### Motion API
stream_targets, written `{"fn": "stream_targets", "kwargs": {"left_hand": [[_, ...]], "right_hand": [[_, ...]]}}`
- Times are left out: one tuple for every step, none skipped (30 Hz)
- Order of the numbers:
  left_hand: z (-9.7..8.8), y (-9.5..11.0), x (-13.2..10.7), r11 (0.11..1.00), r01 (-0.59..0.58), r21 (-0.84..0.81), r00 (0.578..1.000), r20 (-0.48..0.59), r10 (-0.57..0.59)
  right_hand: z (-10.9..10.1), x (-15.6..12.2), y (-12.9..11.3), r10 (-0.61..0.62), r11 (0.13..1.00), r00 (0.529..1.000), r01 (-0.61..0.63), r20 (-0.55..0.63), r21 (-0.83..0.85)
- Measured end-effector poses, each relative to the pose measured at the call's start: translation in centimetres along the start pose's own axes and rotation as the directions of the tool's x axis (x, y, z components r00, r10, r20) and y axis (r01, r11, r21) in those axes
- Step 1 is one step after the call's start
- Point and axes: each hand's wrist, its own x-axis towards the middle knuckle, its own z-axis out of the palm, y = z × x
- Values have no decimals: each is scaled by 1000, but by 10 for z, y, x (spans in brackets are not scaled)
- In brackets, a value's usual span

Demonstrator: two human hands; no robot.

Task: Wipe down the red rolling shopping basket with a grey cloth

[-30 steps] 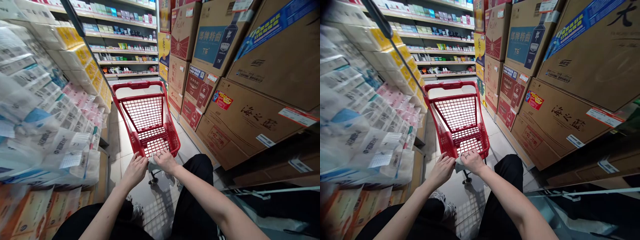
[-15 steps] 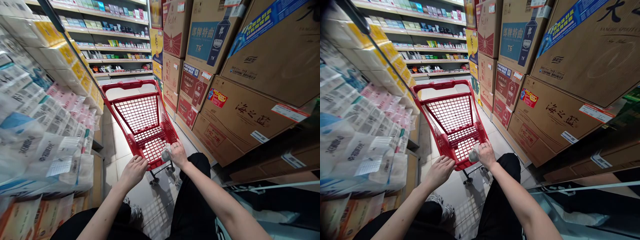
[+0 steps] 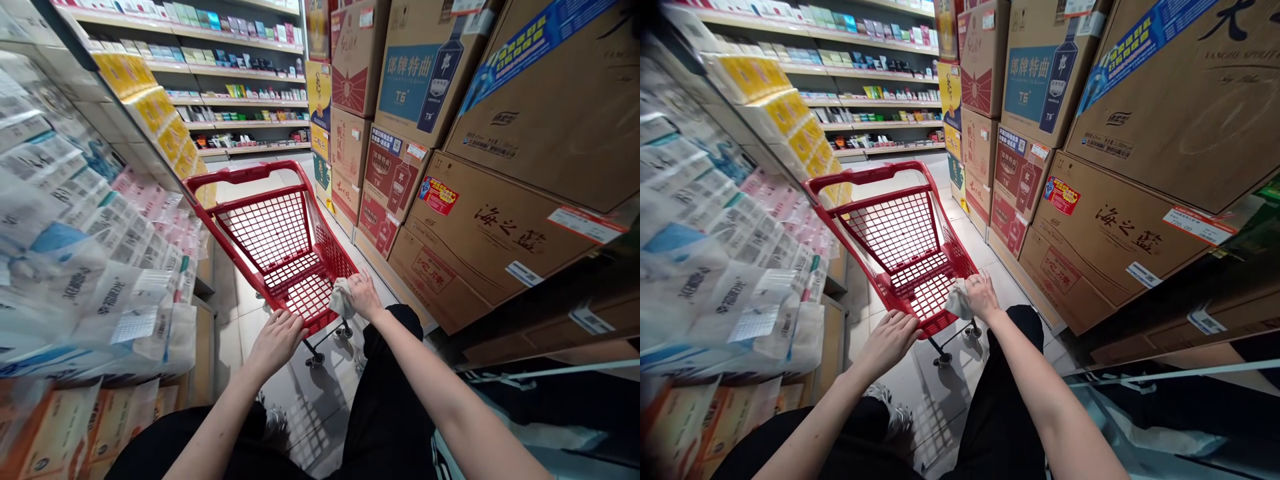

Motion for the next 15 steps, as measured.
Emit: {"fn": "stream_targets", "kwargs": {"left_hand": [[-1, -2, 0, 1000, -21, -17, 1000, 16, 21], [-2, -4, 0, 998, -40, -38, 999, 26, 41], [-3, -7, 1, 997, -53, -60, 998, 26, 54], [-5, -11, 3, 996, -54, -78, 998, 19, 56], [-6, -16, 5, 995, -47, -88, 999, 6, 47], [-7, -20, 7, 996, -31, -88, 1000, -7, 31], [-8, -24, 9, 997, -11, -79, 1000, -15, 9], [-8, -26, 11, 998, 9, -65, 1000, -15, -10], [-8, -28, 14, 999, 23, -49, 1000, -7, -23], [-7, -28, 15, 999, 35, -37, 999, 2, -35], [-6, -27, 17, 998, 47, -30, 999, 4, -47], [-5, -25, 18, 998, 58, -30, 998, 0, -58], [-4, -22, 19, 997, 67, -33, 998, -9, -67], [-3, -20, 19, 997, 75, -36, 997, -20, -76], [-2, -17, 20, 996, 83, -37, 996, -28, -84]], "right_hand": [[1, 1, 4, 0, 1000, 1000, 0, -18, 21], [2, 1, 5, 7, 999, 999, -5, -42, 50], [4, 1, 6, 27, 996, 997, -21, -71, 83], [6, 1, 5, 61, 992, 993, -49, -103, 117], [9, 2, 4, 101, 985, 987, -82, -128, 151], [11, 3, 2, 137, 977, 980, -110, -142, 183], [14, 5, 1, 166, 968, 975, -133, -146, 210], [16, 7, 0, 188, 961, 972, -152, -143, 233], [18, 9, -1, 208, 953, 968, -169, -140, 252], [20, 11, -4, 229, 946, 963, -186, -141, 267], [22, 13, -9, 254, 938, 956, -205, -150, 280], [24, 14, -15, 283, 929, 945, -228, -165, 292], [26, 13, -25, 309, 921, 933, -246, -183, 303], [27, 11, -36, 328, 914, 924, -258, -196, 312], [29, 7, -49, 336, 911, 919, -262, -205, 318]]}}
